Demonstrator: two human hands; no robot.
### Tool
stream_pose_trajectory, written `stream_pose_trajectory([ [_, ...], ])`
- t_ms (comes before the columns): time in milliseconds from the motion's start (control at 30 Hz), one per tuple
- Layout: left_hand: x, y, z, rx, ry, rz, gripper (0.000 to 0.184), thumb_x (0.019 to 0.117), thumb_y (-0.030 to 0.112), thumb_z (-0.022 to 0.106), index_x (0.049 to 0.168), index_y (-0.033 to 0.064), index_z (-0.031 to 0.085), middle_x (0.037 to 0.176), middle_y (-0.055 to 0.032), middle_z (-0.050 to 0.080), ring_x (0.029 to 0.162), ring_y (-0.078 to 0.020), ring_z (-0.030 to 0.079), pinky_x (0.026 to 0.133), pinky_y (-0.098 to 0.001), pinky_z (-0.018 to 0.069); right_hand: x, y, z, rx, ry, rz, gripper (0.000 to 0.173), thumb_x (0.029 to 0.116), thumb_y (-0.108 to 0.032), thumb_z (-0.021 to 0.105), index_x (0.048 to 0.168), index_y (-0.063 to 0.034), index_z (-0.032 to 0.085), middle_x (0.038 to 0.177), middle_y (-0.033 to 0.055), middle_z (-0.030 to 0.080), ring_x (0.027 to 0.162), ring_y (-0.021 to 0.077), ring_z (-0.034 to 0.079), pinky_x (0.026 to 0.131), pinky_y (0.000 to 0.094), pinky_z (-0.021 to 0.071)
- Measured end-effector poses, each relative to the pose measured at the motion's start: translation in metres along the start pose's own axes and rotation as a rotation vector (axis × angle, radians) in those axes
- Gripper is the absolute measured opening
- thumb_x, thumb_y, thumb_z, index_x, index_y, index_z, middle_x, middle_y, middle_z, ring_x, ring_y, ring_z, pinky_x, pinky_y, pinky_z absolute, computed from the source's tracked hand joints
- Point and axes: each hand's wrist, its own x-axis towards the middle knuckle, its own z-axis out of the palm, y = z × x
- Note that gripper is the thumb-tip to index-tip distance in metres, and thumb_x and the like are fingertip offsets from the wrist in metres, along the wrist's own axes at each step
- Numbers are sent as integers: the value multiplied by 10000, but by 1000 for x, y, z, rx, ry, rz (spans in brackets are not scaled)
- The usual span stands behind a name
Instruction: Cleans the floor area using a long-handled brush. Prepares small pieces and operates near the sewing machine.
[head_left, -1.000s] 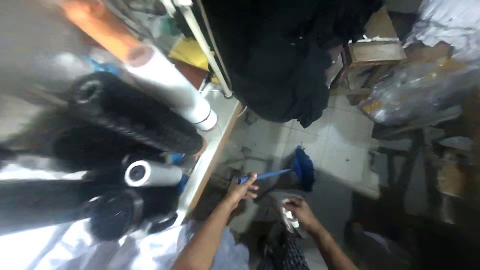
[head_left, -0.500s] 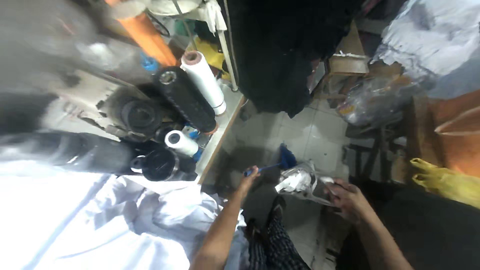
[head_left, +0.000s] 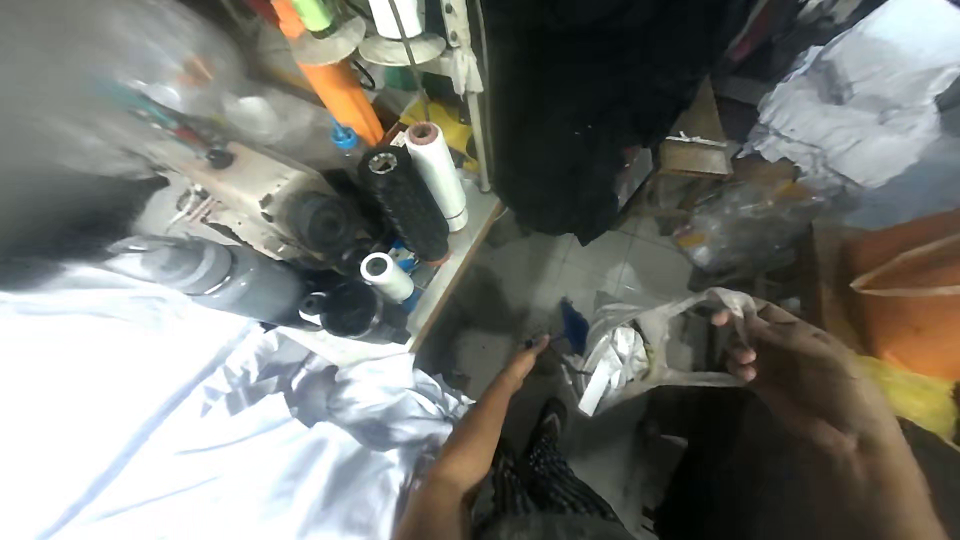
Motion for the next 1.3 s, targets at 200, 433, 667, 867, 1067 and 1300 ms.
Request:
stream_pose_trajectory([
  [200, -9, -14, 15, -196, 44, -59, 537, 1078, 388, 505, 1512, 78, 444, 1415, -217, 562, 1248, -297, 579, 1038, -463, 478, -6, -34, 2, -24, -92, -65, 297, 1026, -103, 443, 1146, -71, 713, 1015, 55, 749, 596, 15, 639, 516, 136, 539],
  [433, 0, -15, 19, -250, 25, -127, 513, 1069, 461, 495, 1463, 132, 488, 1080, -116, 642, 863, -180, 607, 778, -356, 523, -3, -64, 0, -14, -194, -132, 261, 1033, -142, 470, 1120, -86, 709, 988, 7, 730, 562, -28, 597, 480, 104, 507],
  [667, -15, -7, 37, -321, -87, -131, 444, 1080, 443, 468, 1412, 149, 477, 907, -71, 619, 698, -161, 600, 616, -330, 527, 11, -52, 1, 33, -104, -86, 294, 1040, -113, 424, 1116, -84, 707, 974, 26, 741, 597, 2, 634, 511, 132, 540],
  [867, -19, 7, 36, -216, -18, -159, 481, 1072, 482, 468, 1363, 103, 527, 879, -71, 603, 666, -156, 566, 608, -314, 509, 26, -30, -28, 25, 20, -58, 367, 1071, -83, 300, 1165, -49, 653, 1019, 54, 723, 561, 14, 600, 494, 137, 522],
  [1067, -29, 29, 16, -415, 32, -168, 356, 1081, 375, 495, 1327, 119, 520, 759, -18, 567, 602, -135, 575, 589, -298, 539, 32, -5, -61, -62, 224, -36, 313, 1092, -75, 314, 1092, -49, 626, 903, 22, 722, 564, 29, 593, 541, 172, 539],
  [1300, -44, 50, 43, -351, -47, -121, 307, 1074, 227, 537, 1333, 66, 502, 868, -51, 633, 648, -129, 602, 613, -285, 544, 45, 72, -56, -116, 255, 154, 313, 1061, 2, 398, 1361, -50, 468, 1052, 67, 728, 734, 133, 687, 658, 293, 590],
])
